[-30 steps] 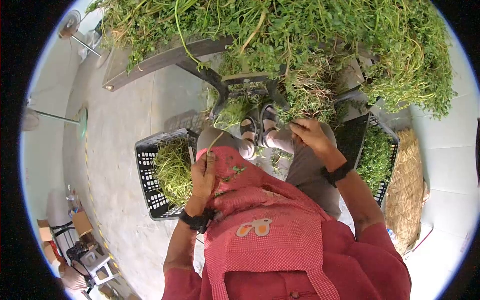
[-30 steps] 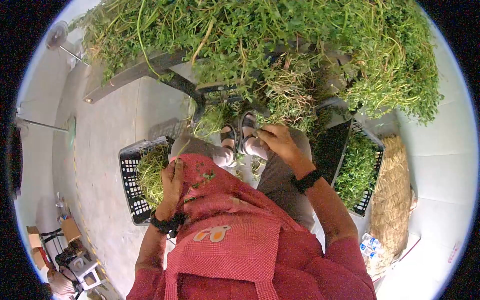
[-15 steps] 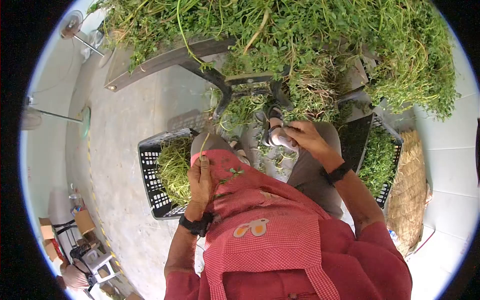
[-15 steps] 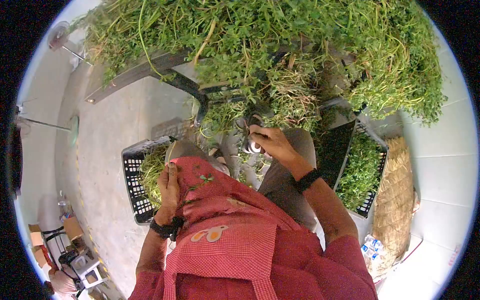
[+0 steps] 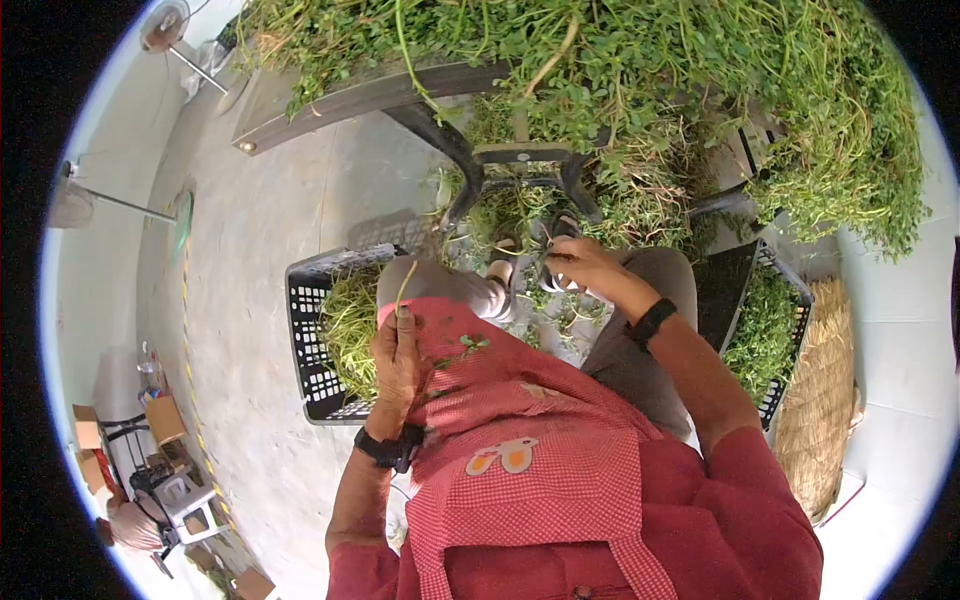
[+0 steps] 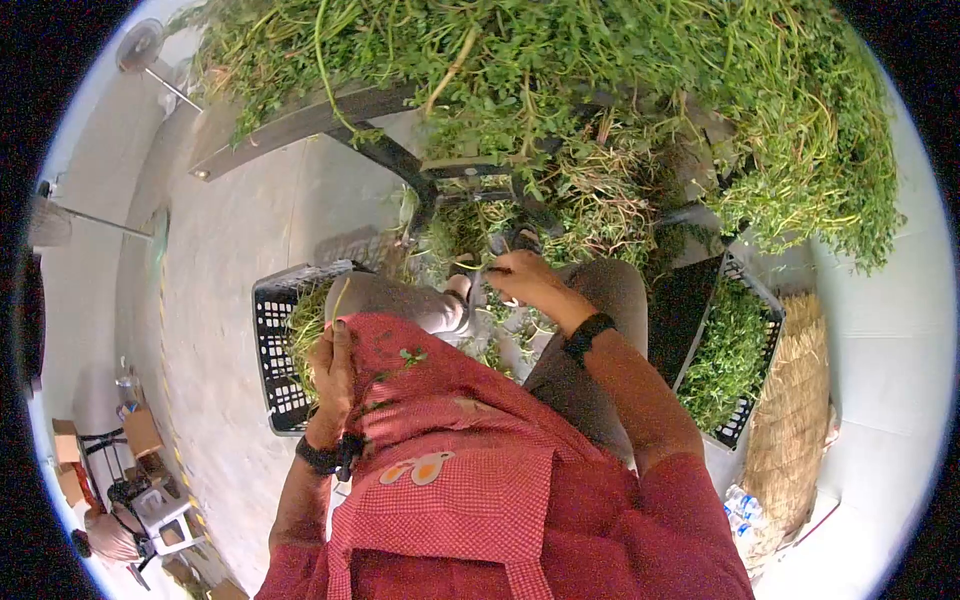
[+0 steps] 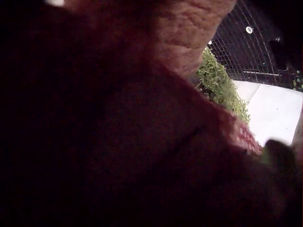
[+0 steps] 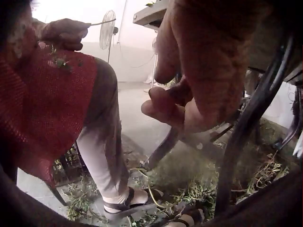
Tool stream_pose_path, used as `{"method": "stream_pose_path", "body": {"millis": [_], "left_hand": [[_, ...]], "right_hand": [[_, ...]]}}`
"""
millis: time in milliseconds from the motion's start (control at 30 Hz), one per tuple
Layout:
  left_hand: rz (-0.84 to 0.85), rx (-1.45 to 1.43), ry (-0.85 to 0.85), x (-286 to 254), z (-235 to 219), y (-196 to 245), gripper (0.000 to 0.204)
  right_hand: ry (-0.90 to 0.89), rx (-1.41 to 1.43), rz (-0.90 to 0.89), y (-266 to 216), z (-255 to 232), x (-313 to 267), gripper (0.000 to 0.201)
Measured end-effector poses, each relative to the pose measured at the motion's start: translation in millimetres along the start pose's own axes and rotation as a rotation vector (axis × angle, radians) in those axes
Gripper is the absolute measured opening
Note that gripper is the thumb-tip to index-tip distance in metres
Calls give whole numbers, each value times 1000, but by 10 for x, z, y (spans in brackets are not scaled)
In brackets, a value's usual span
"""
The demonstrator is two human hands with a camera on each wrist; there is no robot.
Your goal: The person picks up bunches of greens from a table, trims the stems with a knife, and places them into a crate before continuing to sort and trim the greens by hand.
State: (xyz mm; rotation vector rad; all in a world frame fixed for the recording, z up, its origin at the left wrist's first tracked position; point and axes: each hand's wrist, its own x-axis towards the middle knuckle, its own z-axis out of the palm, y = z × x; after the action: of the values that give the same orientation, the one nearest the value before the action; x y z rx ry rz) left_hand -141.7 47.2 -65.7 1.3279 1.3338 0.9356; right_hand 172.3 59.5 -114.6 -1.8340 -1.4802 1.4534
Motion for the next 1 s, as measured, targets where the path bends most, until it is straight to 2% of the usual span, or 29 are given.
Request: {"method": "stream_pose_path", "body": {"millis": [67, 200, 233, 300, 367, 433, 567, 633, 667, 733, 767, 800, 867, 900, 933, 1000], "left_hand": [[-53, -46, -7, 9, 48, -19, 38], [110, 107, -36, 108, 96, -186, 40], [14, 71, -73, 86, 119, -60, 41], [69, 74, -51, 122, 141, -188, 41], [136, 77, -27, 141, 134, -145, 41], [78, 21, -62, 85, 92, -71, 41], [92, 16, -30, -20, 89, 64, 41], [50, -63, 5, -82, 62, 163, 41], [57, -59, 9, -127, 50, 232, 41], [39, -53, 62, -251, 3, 395, 39], [76, -25, 59, -316, -42, 477, 38], [74, -13, 58, -398, -73, 566, 38], [152, 13, 85, -561, -119, 714, 38], [222, -4, 59, -628, -151, 739, 38], [219, 5, 57, -688, -175, 751, 38], [415, 69, 38, -791, -208, 786, 38]], "right_hand": [[-35, 129, -7, -15, 13, 37, 29], [-14, 200, 68, -30, 5, -62, 33], [4, 266, 37, 14, -13, -101, 35], [80, 416, -69, 175, -43, -157, 33], [103, 407, -63, 142, -123, -235, 34], [114, 450, -43, 160, -180, -306, 34], [102, 504, -71, 180, -238, -320, 37], [120, 50, 128, 116, -242, -192, 26], [121, 52, 120, 231, -217, -53, 26], [116, -198, -71, 492, -68, 297, 40], [123, -422, -260, 498, -40, 380, 38], [120, -411, -262, 527, 16, 428, 38], [167, -584, -336, 357, 164, 437, 37], [161, -662, -218, 244, 239, 376, 39], [159, -653, -218, 261, 296, 426, 39], [303, -702, -145, 261, 342, 564, 42]]}}
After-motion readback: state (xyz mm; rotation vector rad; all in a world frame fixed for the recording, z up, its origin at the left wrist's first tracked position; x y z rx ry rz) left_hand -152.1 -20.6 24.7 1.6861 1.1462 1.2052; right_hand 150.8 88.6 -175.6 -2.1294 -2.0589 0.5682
